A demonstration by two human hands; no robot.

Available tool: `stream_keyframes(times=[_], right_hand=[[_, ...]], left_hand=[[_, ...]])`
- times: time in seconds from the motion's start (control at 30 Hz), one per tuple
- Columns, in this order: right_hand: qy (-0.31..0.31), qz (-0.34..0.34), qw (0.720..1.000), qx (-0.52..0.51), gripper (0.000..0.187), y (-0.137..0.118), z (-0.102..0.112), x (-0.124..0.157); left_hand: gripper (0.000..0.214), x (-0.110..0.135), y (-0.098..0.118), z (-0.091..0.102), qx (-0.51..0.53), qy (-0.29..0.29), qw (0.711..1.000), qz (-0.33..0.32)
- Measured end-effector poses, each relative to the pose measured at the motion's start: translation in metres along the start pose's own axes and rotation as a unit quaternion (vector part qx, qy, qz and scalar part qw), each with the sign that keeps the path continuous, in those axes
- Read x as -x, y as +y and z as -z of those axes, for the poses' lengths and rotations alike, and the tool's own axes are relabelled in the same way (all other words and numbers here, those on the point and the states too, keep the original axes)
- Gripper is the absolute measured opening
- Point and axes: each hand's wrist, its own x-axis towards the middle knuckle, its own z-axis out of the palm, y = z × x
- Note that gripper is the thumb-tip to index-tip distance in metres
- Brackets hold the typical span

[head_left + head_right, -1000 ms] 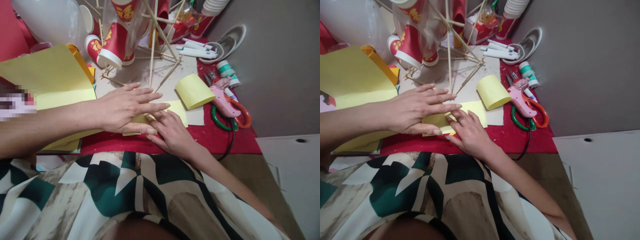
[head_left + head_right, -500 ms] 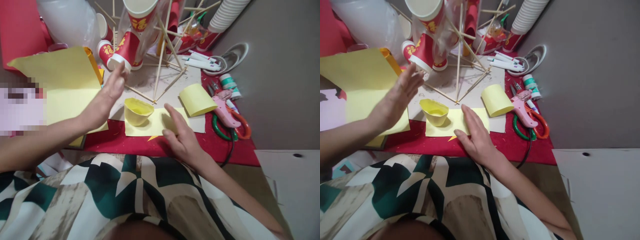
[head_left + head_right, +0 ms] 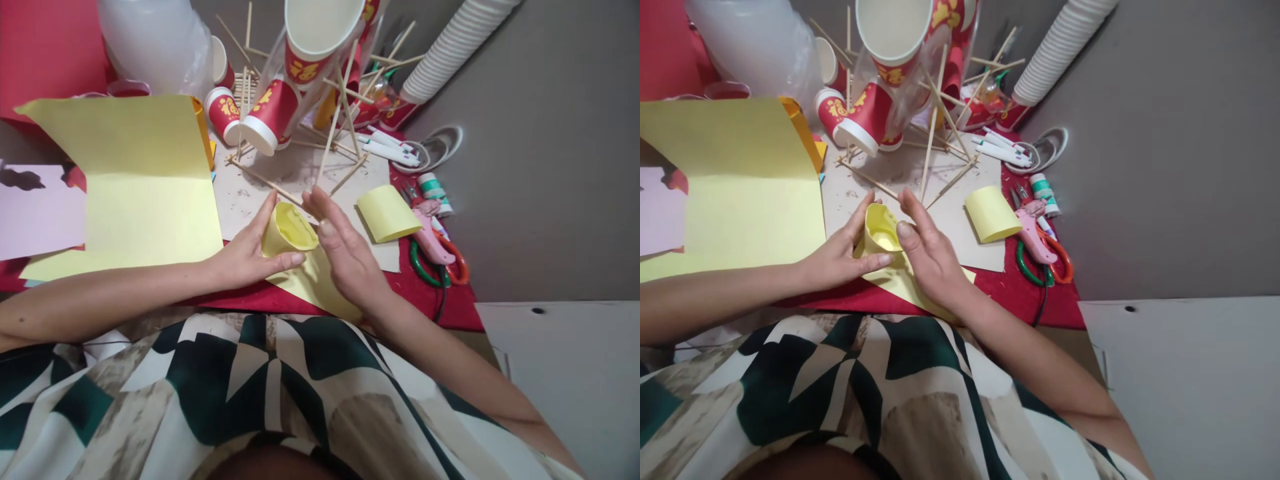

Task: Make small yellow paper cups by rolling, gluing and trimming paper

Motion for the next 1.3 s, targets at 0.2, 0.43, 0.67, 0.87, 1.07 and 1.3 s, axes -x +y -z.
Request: stream_keyframes(times=[0.2,0.43,0.67,0.87,1.07,1.3], right_hand=[[-0.008,-0.029,0.995,0.095,0.041,-0.014,0.028,-0.03],[-0.177,-0.017,0.92,0.348,0.019,-0.031,0.03,-0.065],[-0.185,0.026,0.942,0.279,0.019,-0.023,0.044,-0.085],[0.038,0.128,0.974,0.185,0.057,-0.022,0.057,-0.053],[-0.05,0.246,0.908,0.336,0.073,-0.017,0.025,-0.03],[-0.093,0.275,0.877,0.384,0.069,0.001,0.012,-0.04]], left_hand=[[0.123,0.0,-0.002,-0.003,0.017,-0.005,1.0,0.004],[0.099,-0.001,-0.01,-0.014,-0.003,0.038,0.998,-0.05],[0.103,-0.004,-0.01,0.002,-0.008,0.04,0.997,-0.062],[0.105,-0.003,-0.006,0.019,0.082,0.004,0.996,0.036],[0.099,-0.006,-0.019,0.013,0.139,0.018,0.99,0.019],[0.097,-0.002,-0.022,0.008,0.059,0.015,0.998,-0.033]])
